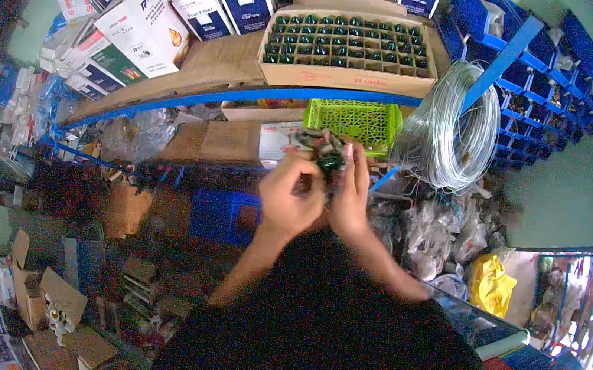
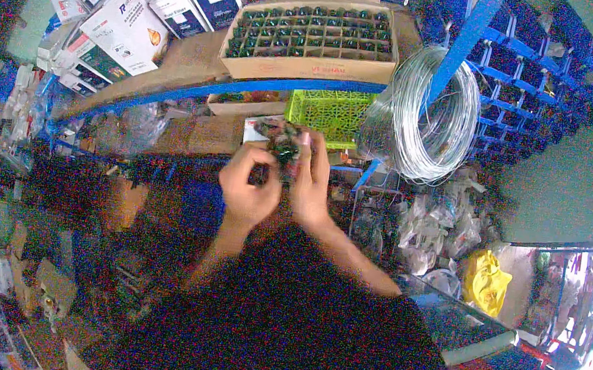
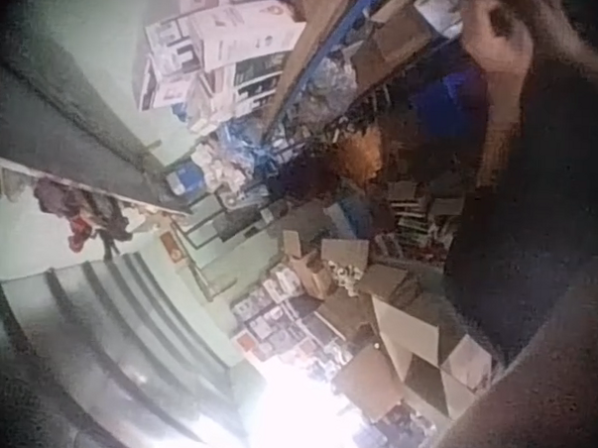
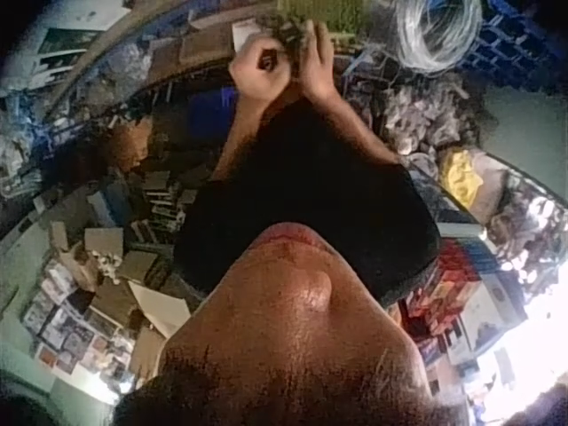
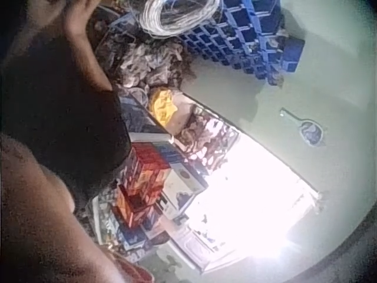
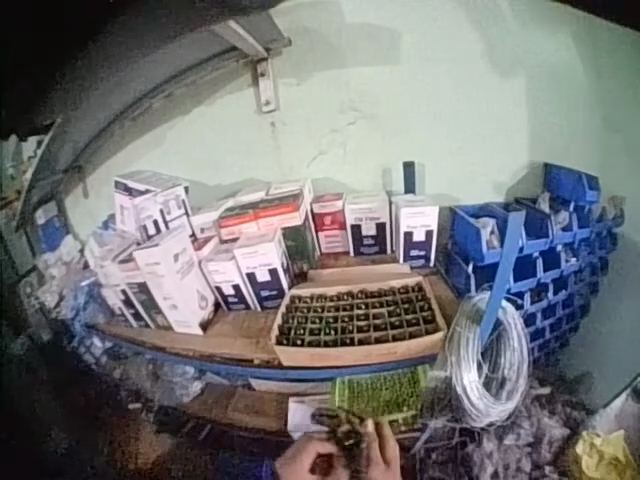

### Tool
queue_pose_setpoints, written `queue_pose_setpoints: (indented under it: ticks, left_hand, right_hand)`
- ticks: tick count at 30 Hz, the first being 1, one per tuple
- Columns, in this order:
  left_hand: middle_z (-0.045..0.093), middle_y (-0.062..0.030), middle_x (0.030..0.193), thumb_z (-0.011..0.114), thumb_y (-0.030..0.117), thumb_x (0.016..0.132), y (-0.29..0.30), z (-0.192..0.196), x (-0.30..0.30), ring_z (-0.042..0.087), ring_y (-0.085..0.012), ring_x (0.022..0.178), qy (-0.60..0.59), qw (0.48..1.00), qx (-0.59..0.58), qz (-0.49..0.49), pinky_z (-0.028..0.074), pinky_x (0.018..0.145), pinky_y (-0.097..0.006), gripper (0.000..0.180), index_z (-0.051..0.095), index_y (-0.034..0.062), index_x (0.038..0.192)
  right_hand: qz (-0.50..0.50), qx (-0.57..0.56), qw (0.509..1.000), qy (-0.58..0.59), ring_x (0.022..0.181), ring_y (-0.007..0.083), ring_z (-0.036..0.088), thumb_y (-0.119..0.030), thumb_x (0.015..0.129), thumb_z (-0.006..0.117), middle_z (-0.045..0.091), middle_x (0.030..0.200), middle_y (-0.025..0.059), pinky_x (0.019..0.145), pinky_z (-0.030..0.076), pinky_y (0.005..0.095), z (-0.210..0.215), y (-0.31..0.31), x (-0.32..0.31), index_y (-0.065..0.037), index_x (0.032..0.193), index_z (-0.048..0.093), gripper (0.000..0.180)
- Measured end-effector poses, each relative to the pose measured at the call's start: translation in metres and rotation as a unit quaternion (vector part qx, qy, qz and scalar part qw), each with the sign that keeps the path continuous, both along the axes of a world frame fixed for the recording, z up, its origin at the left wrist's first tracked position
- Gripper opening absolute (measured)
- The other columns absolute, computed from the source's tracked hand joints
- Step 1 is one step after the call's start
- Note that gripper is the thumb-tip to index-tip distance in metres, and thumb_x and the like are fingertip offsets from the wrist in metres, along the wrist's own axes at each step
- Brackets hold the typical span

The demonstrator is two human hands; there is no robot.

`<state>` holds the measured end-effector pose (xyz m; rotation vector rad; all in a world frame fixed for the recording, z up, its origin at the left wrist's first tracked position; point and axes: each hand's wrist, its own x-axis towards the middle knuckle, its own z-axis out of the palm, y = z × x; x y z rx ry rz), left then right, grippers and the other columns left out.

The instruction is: Assembling or organizing small green hardware parts from a wooden grid tray into a basket.

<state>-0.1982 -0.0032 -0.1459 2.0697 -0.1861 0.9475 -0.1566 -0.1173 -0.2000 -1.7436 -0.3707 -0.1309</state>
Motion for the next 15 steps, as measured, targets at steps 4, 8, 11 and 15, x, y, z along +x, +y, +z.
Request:
queue_pose_setpoints:
  ticks: [4, 8, 11, 15]
  left_hand:
    - [0.064, -0.0138, 0.081, 0.059, -0.007, 0.075, -0.007, -0.004, -0.01, 0.065, -0.0237, 0.074, -0.005, 0.999, -0.019, 0.046, 0.052, 0.071, -0.032, 0.01, 0.058, 0.0009, 0.082]
    - [0.055, -0.0081, 0.074, 0.06, -0.003, 0.079, 0.0, 0.0, -0.006, 0.054, -0.0166, 0.063, 0.008, 0.998, -0.057, -0.006, 0.045, 0.061, -0.028, 0.01, 0.053, 0.0023, 0.082]
    - [0.054, -0.0023, 0.074, 0.064, 0.001, 0.087, 0.001, -0.003, -0.009, 0.05, -0.0092, 0.065, 0.099, 0.984, -0.14, -0.055, 0.042, 0.059, -0.025, 0.014, 0.051, 0.0046, 0.084]
    - [0.054, 0.0027, 0.076, 0.066, 0.006, 0.096, 0.001, -0.012, -0.011, 0.047, -0.0036, 0.068, 0.131, 0.96, -0.225, -0.102, 0.038, 0.058, -0.021, 0.018, 0.051, 0.0061, 0.087]
  right_hand:
    - [-0.017, 0.204, 0.973, 0.102, 0.086, 0.0124, 0.049, -0.031, 0.111, 0.044, 0.059, 0.099, 0.0061, 0.076, 0.044, 0.0296, 0.024, 0.016, -0.011, -0.001, 0.125, 0.056, 0.035]
    - [0.005, 0.244, 0.964, 0.101, 0.091, 0.0134, 0.052, -0.029, 0.111, 0.045, 0.061, 0.1, 0.0067, 0.082, 0.046, 0.0313, 0.023, 0.01, -0.004, -0.001, 0.124, 0.056, 0.033]
    - [-0.029, 0.176, 0.983, 0.039, 0.092, 0.0131, 0.053, -0.028, 0.11, 0.046, 0.061, 0.1, 0.0064, 0.083, 0.046, 0.0309, 0.025, 0.009, -0.002, -0.001, 0.123, 0.057, 0.032]
    - [-0.011, 0.216, 0.97, 0.113, 0.08, 0.0094, 0.052, -0.03, 0.109, 0.049, 0.06, 0.096, 0.0045, 0.07, 0.045, 0.0267, 0.025, 0.004, -0.004, -0.003, 0.122, 0.057, 0.032]
